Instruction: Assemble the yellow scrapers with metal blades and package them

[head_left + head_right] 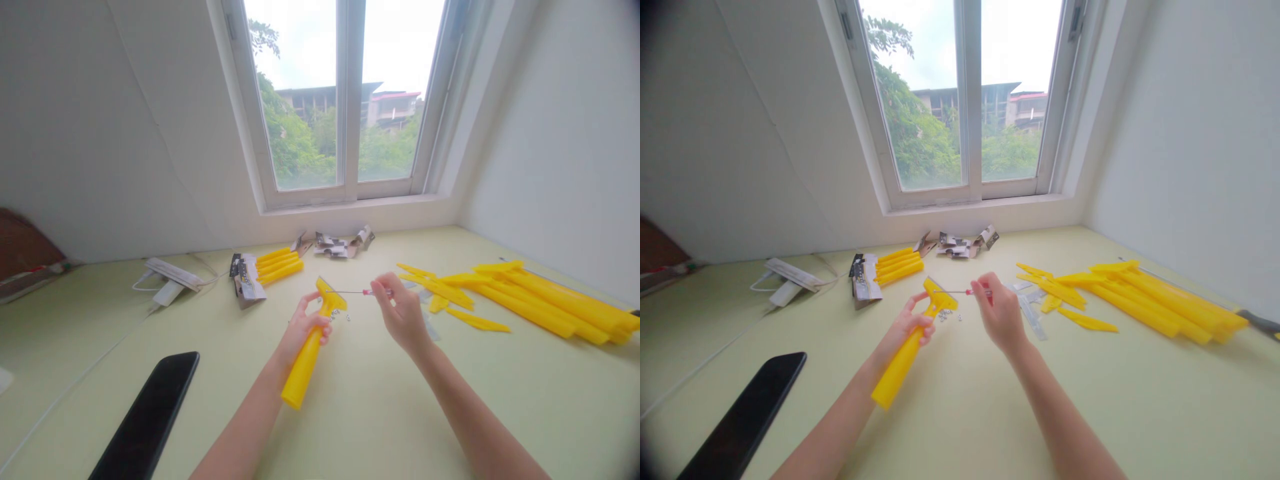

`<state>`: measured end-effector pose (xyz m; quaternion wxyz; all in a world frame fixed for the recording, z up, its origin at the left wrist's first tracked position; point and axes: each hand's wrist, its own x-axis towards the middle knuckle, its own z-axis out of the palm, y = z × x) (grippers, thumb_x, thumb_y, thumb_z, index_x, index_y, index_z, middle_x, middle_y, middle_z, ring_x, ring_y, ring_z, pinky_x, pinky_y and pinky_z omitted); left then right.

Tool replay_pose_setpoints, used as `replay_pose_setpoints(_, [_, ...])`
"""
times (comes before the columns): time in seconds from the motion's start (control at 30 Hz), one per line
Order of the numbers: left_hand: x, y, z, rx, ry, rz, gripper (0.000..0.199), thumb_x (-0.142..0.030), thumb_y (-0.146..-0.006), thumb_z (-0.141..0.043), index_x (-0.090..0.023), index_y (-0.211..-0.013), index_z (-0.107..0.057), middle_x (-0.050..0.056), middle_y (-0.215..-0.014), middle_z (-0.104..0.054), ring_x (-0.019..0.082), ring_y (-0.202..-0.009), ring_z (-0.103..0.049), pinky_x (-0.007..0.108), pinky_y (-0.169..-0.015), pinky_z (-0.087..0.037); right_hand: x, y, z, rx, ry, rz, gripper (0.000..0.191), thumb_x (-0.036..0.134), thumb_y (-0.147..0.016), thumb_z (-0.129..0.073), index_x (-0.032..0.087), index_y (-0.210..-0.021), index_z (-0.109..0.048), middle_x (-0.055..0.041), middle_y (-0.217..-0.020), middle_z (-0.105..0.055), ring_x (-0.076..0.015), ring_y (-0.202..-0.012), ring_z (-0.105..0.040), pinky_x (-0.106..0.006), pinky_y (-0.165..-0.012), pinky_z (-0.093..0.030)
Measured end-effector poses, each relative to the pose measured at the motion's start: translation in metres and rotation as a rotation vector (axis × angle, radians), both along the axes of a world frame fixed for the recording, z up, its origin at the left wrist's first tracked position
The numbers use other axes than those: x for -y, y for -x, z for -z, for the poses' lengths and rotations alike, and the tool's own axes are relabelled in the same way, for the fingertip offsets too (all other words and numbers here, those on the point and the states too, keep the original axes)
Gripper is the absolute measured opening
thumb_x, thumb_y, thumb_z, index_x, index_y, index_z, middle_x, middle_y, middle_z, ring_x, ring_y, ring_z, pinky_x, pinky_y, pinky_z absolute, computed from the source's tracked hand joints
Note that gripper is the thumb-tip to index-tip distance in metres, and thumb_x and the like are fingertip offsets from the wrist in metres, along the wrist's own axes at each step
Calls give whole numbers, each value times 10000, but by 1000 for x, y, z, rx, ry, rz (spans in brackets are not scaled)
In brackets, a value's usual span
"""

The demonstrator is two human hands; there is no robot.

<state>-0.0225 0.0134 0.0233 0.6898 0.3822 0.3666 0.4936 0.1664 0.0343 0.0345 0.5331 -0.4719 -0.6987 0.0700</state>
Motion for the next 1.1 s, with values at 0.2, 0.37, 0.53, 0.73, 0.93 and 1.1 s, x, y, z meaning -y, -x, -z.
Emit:
replay_pose_setpoints(0.2, [0,1,-1,-3,4,-8,599,-122,-593,-565,-232,-1138,-341,-26,-668,-523,55,-476,-461,162,-440,-294,3,1,-2,-2,0,-145,83,291,-837,-405,216,-838,-441,-5,-757,-551,-141,-705,-555,-254,-634,-448])
replay_pose_setpoints(0.37, [2,-1,-5,13,15,8,587,-104,-599,-547,-231,-1129,-329,-13,-708,-541,47,-467,-457,158,-430,-291,2,1,-2,-72,-4,-63,113,309,-814,-470,208,-764,-480,-4,-686,-608,-135,-630,-584,-205,-503,-433])
replay_pose_setpoints(0.53, [0,-1,-2,17,6,11,590,-102,-600,-550,-230,-1132,-327,-14,-692,-541,49,-469,-459,153,-428,-292,1,-1,-1,-28,26,-90,165,312,-841,-426,200,-793,-537,-8,-674,-625,-114,-554,-554,-210,-501,-429])
replay_pose_setpoints(0.73, [0,0,-2,25,7,-22,628,-125,-586,-587,-222,-1151,-332,-21,-655,-532,52,-471,-451,152,-428,-292,1,1,-2,-41,5,-175,131,303,-828,-437,206,-898,-491,-32,-828,-611,-146,-735,-592,-241,-595,-479])
replay_pose_setpoints(0.93, [2,-1,-7,22,10,-11,617,-102,-598,-551,-223,-1159,-324,-27,-655,-527,43,-457,-436,155,-427,-288,2,-2,-2,-38,2,-5,208,366,-775,-534,192,-663,-519,20,-568,-557,-108,-515,-528,-209,-487,-408])
replay_pose_setpoints(1.1, [2,-1,-8,28,11,3,594,-96,-607,-542,-228,-1145,-328,-26,-678,-529,39,-457,-439,158,-430,-288,0,-3,0,-12,26,24,248,364,-823,-456,192,-648,-497,32,-515,-500,-104,-482,-487,-214,-483,-378])
